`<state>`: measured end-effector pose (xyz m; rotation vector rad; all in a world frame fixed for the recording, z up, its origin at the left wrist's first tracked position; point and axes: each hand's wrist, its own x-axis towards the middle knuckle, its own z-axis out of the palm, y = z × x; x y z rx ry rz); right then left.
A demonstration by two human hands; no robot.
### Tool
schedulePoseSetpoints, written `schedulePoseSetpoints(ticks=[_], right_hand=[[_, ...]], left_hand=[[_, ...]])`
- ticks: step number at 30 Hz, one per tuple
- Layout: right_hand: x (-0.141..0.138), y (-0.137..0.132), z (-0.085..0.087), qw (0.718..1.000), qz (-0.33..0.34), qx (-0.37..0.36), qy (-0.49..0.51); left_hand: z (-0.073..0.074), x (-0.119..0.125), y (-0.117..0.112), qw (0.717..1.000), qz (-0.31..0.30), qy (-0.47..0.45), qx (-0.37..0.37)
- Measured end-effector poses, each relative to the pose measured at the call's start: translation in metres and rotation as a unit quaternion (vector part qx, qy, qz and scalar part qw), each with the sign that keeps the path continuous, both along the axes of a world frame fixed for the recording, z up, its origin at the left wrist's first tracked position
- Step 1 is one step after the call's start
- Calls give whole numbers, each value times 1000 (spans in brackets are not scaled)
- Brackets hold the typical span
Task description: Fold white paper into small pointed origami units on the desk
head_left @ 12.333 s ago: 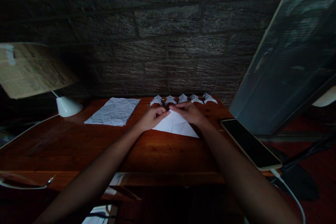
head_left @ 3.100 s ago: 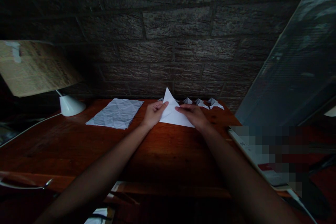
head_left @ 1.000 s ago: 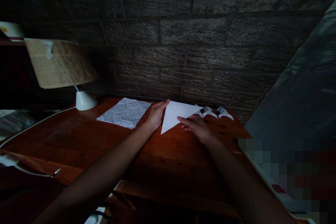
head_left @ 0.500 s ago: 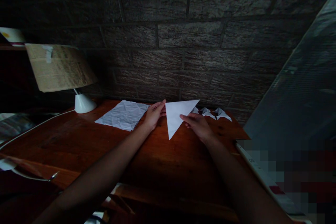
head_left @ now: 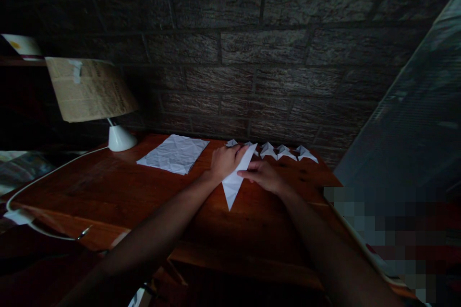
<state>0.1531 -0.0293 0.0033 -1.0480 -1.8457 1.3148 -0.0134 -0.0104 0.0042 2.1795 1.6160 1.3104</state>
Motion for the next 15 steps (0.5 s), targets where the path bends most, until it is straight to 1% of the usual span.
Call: schedulePoseSetpoints(ticks=[2,4,7,9,12,15], right_hand=[[-5,-2,-2,1000,6,-7,10],[-7,-2,-4,1000,6,-12,23],[-9,-1,-7,999,5,-16,30],[-10,-1,-10,999,-8,-8,31],[-12,-1,-13,999,-35,11,28],[-14,0,-17,999,-40,25,10]], left_hand=[[2,3,-1,1000,10,10,0],[2,3,0,1000,8,17,-4],[-1,3,4,999,0,41,-10],[-3,2,6,999,8,44,-8],[-5,0,8,999,25,20,0],[-6,-2,8,1000,14,-16,16]])
